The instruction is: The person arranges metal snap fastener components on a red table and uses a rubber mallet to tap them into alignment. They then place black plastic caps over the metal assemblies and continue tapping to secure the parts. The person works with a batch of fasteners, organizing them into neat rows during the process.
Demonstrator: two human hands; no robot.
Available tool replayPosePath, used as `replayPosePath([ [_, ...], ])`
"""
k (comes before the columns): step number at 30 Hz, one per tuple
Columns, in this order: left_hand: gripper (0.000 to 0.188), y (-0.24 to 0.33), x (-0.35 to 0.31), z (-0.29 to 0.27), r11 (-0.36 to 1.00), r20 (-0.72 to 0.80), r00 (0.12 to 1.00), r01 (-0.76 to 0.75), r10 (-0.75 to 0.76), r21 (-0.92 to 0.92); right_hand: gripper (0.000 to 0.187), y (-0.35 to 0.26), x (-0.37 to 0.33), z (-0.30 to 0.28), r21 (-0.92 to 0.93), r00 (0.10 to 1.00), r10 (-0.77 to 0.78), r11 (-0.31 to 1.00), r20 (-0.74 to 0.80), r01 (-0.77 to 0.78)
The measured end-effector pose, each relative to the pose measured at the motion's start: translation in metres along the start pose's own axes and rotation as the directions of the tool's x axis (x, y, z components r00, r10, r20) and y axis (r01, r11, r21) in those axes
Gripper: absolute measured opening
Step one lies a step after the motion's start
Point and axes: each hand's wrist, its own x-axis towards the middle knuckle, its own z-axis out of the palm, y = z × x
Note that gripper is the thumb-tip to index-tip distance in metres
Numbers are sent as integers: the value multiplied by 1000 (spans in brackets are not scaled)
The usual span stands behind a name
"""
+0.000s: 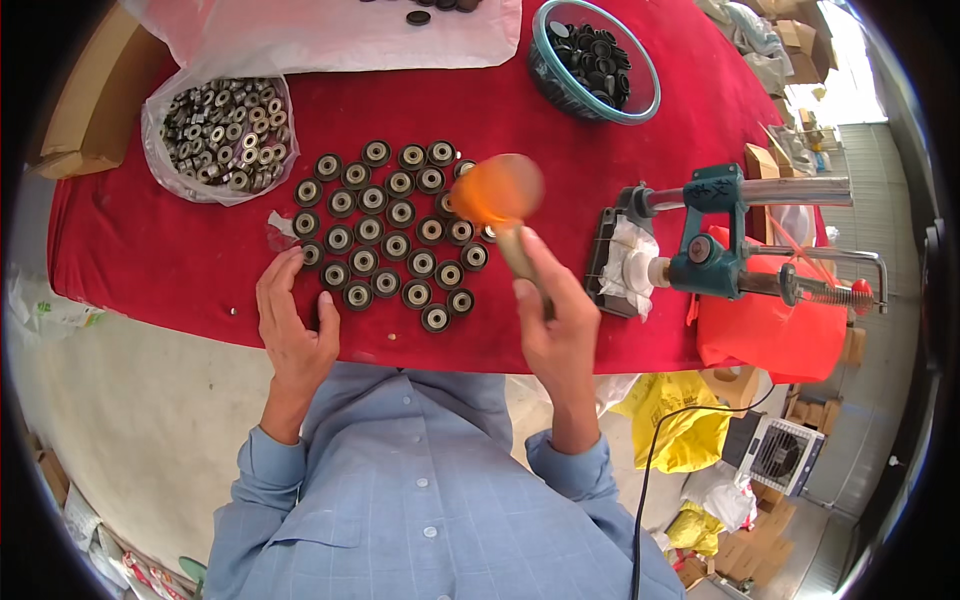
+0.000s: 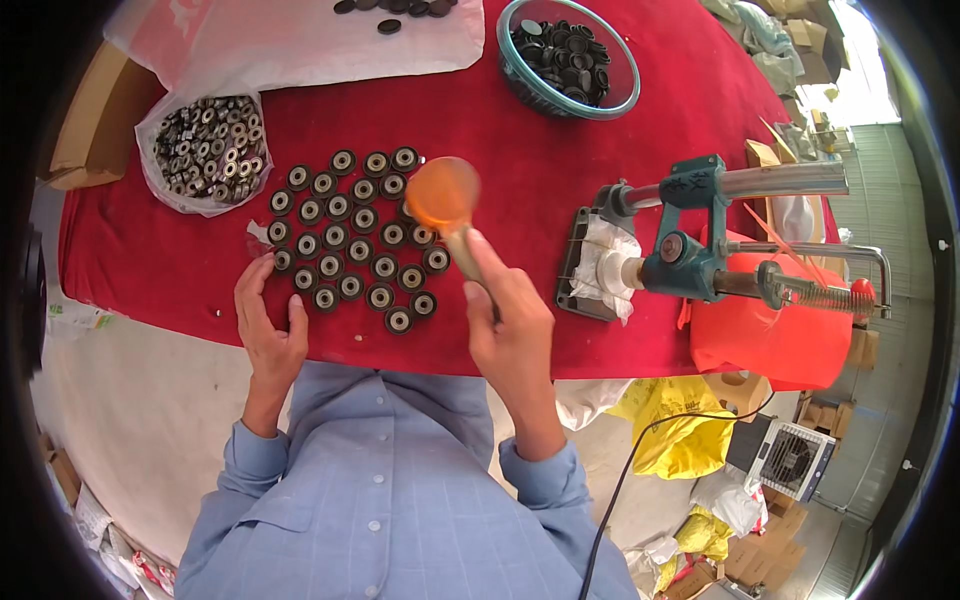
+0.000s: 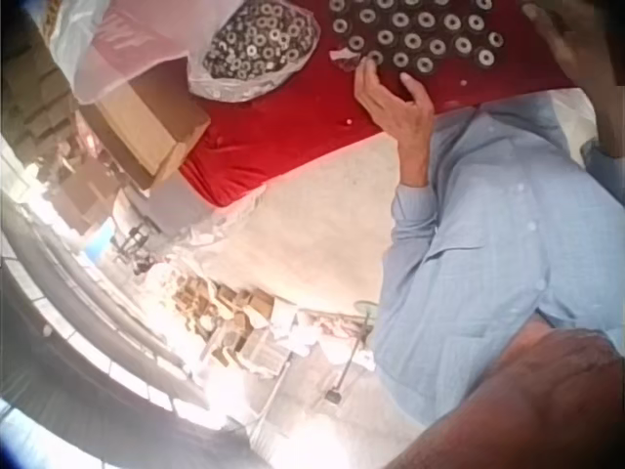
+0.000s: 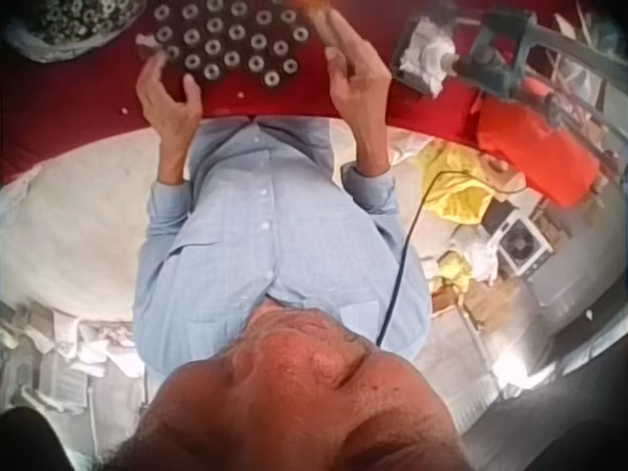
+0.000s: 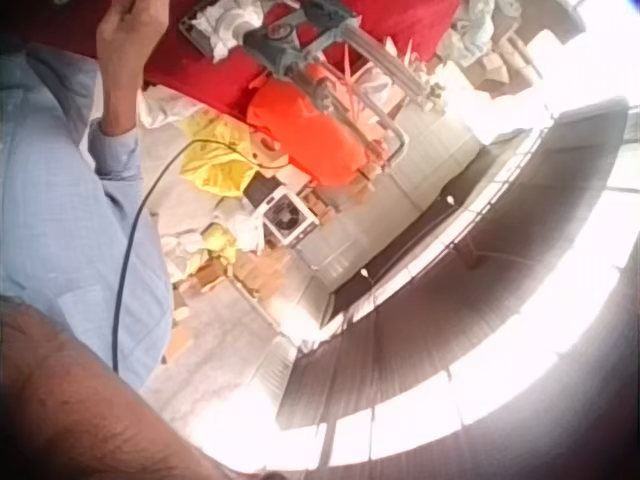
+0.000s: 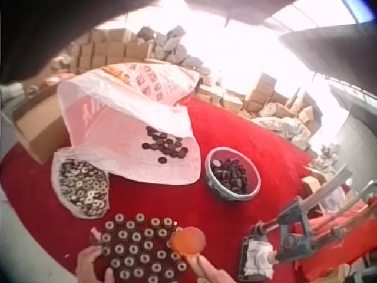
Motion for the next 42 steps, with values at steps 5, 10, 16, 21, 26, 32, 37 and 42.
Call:
replayPosePath([
  [5,58,0,-2,-1,1000,-12,1000,9,-9,-13,58,-8,8,-2,5,1000,0,1000,3,0],
  [10,57,-2,0,2,1000,-6,1000,-6,6,9,57,-17,-13,-18,11,999,-45,999,19,45],
  [16,56,-1,0,0,1000,6,1000,-19,19,1,56,-1,-23,-4,13,992,117,993,39,-118],
  [21,56,0,2,2,1000,5,1000,-12,12,1,52,-15,-44,-32,25,990,131,991,53,-132],
  [26,55,-2,0,2,999,21,1000,10,-9,-33,53,-6,-53,-28,-59,976,212,976,54,-209],
  [32,55,-3,-3,0,999,20,1000,22,-21,-25,55,-21,-67,-33,16,1000,12,1000,14,-12],
  [37,55,-3,0,1,1000,-4,1000,-20,20,-6,60,-19,-61,-12,-70,982,91,994,168,-80],
  [42,57,-4,-1,0,999,0,1000,-29,29,-32,59,-12,-74,-28,38,995,40,998,97,-44],
])
